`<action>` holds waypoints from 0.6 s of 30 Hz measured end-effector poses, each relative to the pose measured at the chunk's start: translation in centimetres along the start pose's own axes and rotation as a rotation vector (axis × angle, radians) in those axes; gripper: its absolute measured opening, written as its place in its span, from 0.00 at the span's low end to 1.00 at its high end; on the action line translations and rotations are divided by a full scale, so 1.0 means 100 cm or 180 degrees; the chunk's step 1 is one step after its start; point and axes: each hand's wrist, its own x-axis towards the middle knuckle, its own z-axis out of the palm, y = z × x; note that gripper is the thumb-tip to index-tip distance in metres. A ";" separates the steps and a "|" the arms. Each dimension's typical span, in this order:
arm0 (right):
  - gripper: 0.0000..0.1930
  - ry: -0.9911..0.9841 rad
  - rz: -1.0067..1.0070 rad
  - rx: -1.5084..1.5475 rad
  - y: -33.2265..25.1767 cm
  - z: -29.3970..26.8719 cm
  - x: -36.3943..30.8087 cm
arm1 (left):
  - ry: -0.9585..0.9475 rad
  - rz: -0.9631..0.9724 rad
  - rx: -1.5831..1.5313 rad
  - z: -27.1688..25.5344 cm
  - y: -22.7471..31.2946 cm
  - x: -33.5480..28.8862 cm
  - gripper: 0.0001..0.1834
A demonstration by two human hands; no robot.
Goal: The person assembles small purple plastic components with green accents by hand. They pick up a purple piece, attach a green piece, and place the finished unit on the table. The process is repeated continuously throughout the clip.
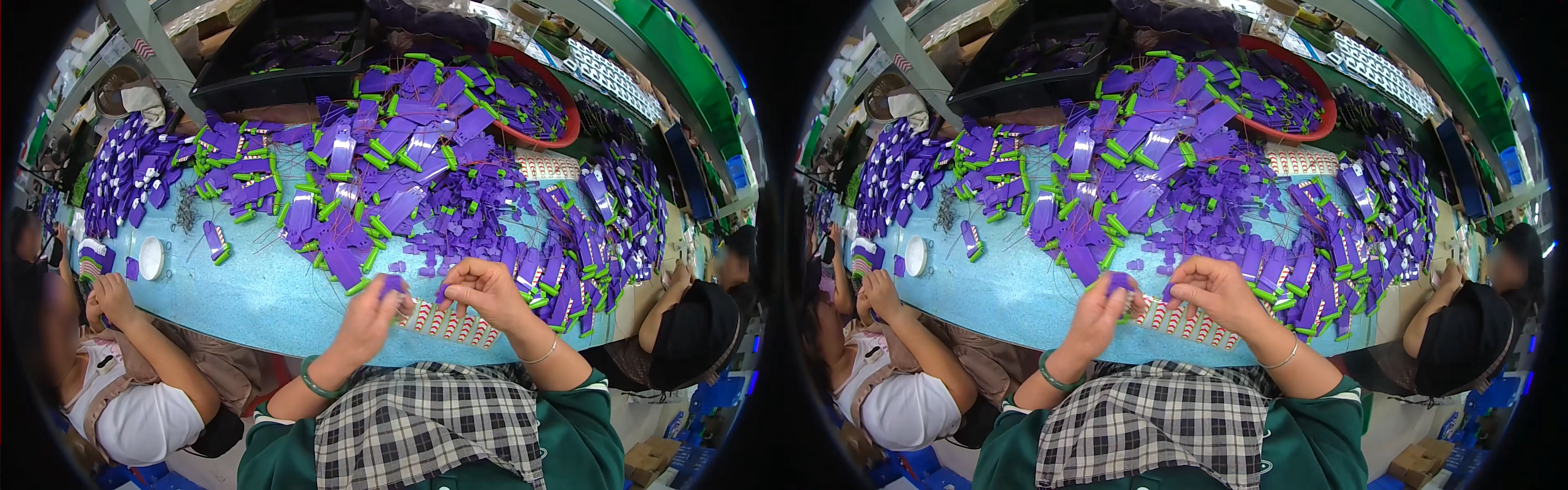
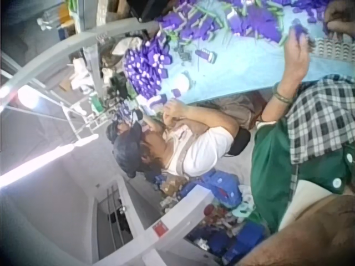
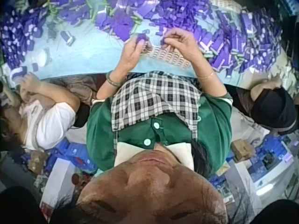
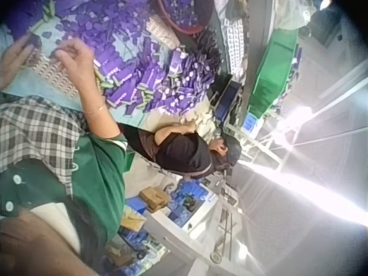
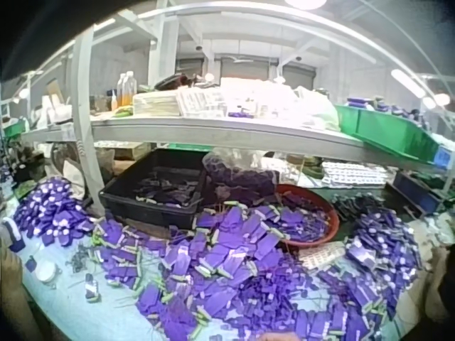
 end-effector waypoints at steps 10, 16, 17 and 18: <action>0.06 0.0747 -0.1304 -0.1752 0.005 0.024 -0.018 | -0.0815 0.0359 0.1197 0.025 0.015 0.005 0.08; 0.08 0.0847 -0.1394 -0.1861 0.009 0.019 -0.018 | -0.0878 0.0408 0.1458 0.028 0.011 0.006 0.10; 0.09 0.0880 -0.1400 -0.1889 0.009 0.020 -0.019 | -0.0873 0.0425 0.1464 0.029 0.009 0.007 0.10; 0.09 0.0773 -0.1372 -0.1895 0.011 0.019 -0.019 | -0.0899 0.0496 0.1573 0.030 0.007 0.006 0.10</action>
